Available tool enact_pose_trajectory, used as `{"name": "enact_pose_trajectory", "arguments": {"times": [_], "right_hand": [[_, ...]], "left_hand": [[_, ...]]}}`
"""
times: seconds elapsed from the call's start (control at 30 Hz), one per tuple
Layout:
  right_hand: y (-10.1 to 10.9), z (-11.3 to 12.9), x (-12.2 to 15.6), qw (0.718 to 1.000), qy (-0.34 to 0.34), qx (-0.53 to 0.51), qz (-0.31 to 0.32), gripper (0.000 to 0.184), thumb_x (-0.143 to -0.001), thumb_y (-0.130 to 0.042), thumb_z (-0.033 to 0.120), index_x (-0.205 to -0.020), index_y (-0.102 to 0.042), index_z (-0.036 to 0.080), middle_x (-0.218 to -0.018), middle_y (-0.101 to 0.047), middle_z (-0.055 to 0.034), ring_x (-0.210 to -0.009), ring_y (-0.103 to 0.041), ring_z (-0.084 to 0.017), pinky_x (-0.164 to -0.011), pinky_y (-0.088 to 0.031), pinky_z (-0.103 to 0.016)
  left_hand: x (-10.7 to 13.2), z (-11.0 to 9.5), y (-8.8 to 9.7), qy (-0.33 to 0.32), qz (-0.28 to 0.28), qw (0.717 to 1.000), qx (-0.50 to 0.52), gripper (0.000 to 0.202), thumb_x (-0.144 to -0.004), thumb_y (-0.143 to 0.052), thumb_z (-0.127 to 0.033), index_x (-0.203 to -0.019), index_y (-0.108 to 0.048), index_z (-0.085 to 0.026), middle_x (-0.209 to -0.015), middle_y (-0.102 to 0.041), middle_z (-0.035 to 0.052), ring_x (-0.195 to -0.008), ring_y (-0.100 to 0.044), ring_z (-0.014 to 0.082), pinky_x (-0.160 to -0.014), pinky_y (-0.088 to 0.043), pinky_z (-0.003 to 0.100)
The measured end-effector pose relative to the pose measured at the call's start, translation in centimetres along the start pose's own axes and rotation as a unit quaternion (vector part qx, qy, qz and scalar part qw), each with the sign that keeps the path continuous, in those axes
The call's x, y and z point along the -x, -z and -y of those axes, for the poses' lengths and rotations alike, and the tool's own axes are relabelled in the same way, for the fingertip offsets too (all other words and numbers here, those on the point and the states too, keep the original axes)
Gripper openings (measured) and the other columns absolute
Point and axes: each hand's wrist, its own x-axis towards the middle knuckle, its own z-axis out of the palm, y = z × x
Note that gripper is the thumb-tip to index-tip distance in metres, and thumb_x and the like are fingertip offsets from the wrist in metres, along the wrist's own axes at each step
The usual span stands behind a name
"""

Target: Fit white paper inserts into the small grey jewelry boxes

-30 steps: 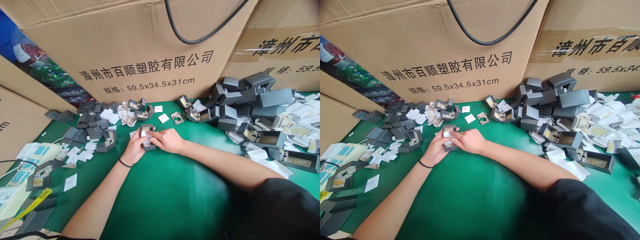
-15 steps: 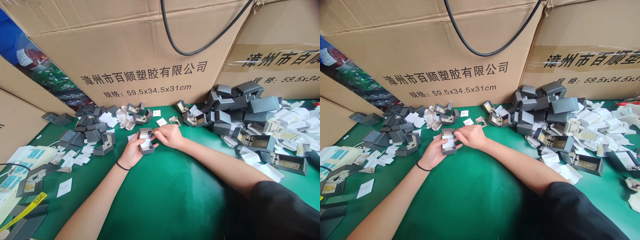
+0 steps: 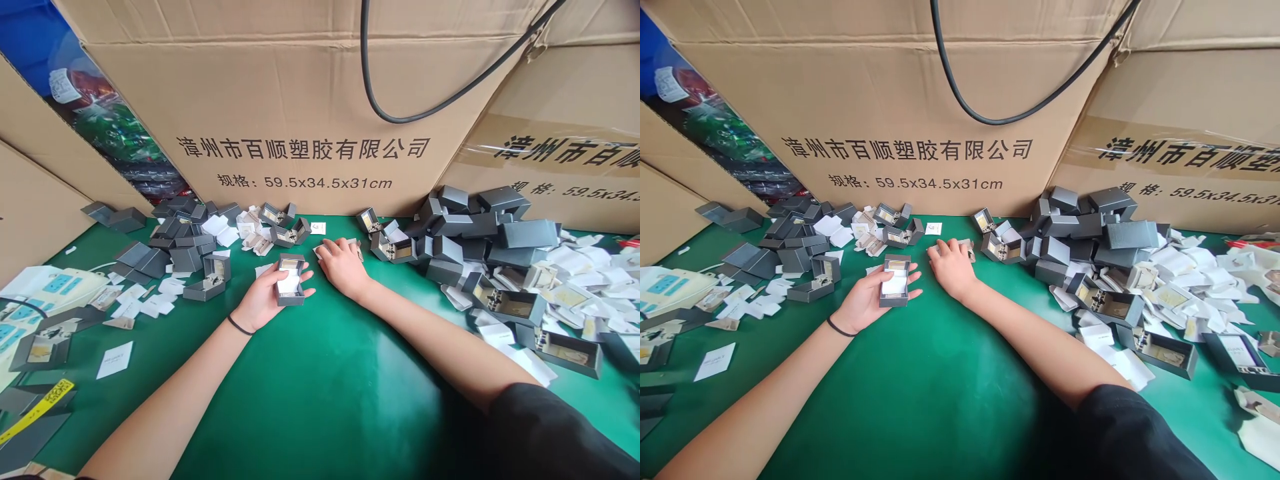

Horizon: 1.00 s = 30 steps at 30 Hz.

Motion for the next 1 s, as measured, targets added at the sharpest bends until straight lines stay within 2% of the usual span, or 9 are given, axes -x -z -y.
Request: {"name": "enact_pose_trajectory", "arguments": {"times": [0.2,0.3,0.4,0.47,0.63,0.73,0.83,1.0], "right_hand": [[0.4,-0.3,-0.1,0.999,0.023,-0.025,-0.002,0.037,-0.092,-0.041,0.020,-0.129,-0.048,0.025,-0.112,-0.057,-0.0119,-0.095,-0.044,-0.028,-0.079,-0.037,-0.041],[0.4,-0.6,-0.1,0.999,0.015,-0.052,-0.002,0.031,-0.091,-0.045,0.024,-0.121,-0.055,0.022,-0.111,-0.056,-0.0113,-0.096,-0.044,-0.028,-0.080,-0.039,-0.040],[0.3,-0.9,-0.1,0.997,0.009,-0.075,-0.013,0.022,-0.090,-0.047,0.024,-0.106,-0.061,0.020,-0.121,-0.053,-0.0104,-0.098,-0.044,-0.027,-0.082,-0.040,-0.038],[0.2,-0.9,-0.1,0.996,0.004,-0.084,-0.021,0.024,-0.089,-0.050,0.024,-0.110,-0.059,0.018,-0.125,-0.052,-0.0102,-0.097,-0.044,-0.027,-0.084,-0.040,-0.038],[0.0,-1.1,-0.3,0.993,0.025,-0.114,-0.014,0.031,-0.089,-0.048,0.023,-0.119,-0.054,0.017,-0.108,-0.059,-0.0092,-0.092,-0.046,-0.026,-0.084,-0.041,-0.037],[-0.3,-1.3,-0.3,0.989,0.020,-0.137,-0.054,0.034,-0.088,-0.050,0.022,-0.121,-0.054,0.018,-0.110,-0.056,-0.0097,-0.096,-0.045,-0.025,-0.085,-0.042,-0.036],[-0.6,-1.2,-0.2,0.979,0.015,-0.179,-0.094,0.034,-0.088,-0.050,0.021,-0.121,-0.054,0.018,-0.104,-0.056,-0.0094,-0.096,-0.047,-0.024,-0.084,-0.043,-0.035],[0.0,-0.3,0.3,0.939,0.031,-0.297,-0.172,0.027,-0.095,-0.039,0.026,-0.106,-0.062,0.017,-0.094,-0.059,-0.0084,-0.090,-0.055,-0.018,-0.080,-0.047,-0.030]], "left_hand": [[0.0,0.0,0.0,-0.002,0.005,1.000,-0.001,0.031,-0.082,-0.053,-0.015,-0.112,-0.060,-0.017,-0.119,-0.062,0.0109,-0.120,-0.050,0.0316,-0.095,-0.044,0.056],[0.0,0.0,0.0,-0.001,0.004,1.000,0.000,0.030,-0.082,-0.053,-0.015,-0.111,-0.060,-0.016,-0.120,-0.062,0.0111,-0.120,-0.051,0.0315,-0.095,-0.045,0.056],[0.0,0.0,0.0,-0.002,-0.002,1.000,0.002,0.028,-0.082,-0.053,-0.015,-0.109,-0.061,-0.016,-0.119,-0.062,0.0108,-0.119,-0.051,0.0314,-0.095,-0.045,0.056],[0.0,0.0,0.0,-0.002,-0.001,1.000,0.004,0.028,-0.082,-0.053,-0.015,-0.109,-0.061,-0.016,-0.118,-0.062,0.0109,-0.119,-0.051,0.0315,-0.095,-0.044,0.056],[0.0,-0.1,0.0,0.003,-0.005,1.000,0.017,0.028,-0.083,-0.053,-0.015,-0.111,-0.060,-0.016,-0.117,-0.063,0.0112,-0.119,-0.051,0.0310,-0.095,-0.044,0.056],[0.0,0.0,0.0,0.004,-0.004,1.000,0.030,0.028,-0.084,-0.053,-0.017,-0.111,-0.060,-0.017,-0.118,-0.063,0.0104,-0.121,-0.050,0.0307,-0.096,-0.044,0.057],[-0.1,0.1,0.1,0.006,-0.001,0.999,0.048,0.026,-0.086,-0.052,-0.021,-0.110,-0.060,-0.017,-0.119,-0.062,0.0108,-0.121,-0.049,0.0305,-0.097,-0.043,0.056],[-0.2,0.0,0.5,0.015,0.018,0.997,0.072,0.033,-0.089,-0.047,-0.032,-0.113,-0.060,-0.013,-0.117,-0.063,0.0141,-0.117,-0.053,0.0310,-0.099,-0.041,0.054]]}}
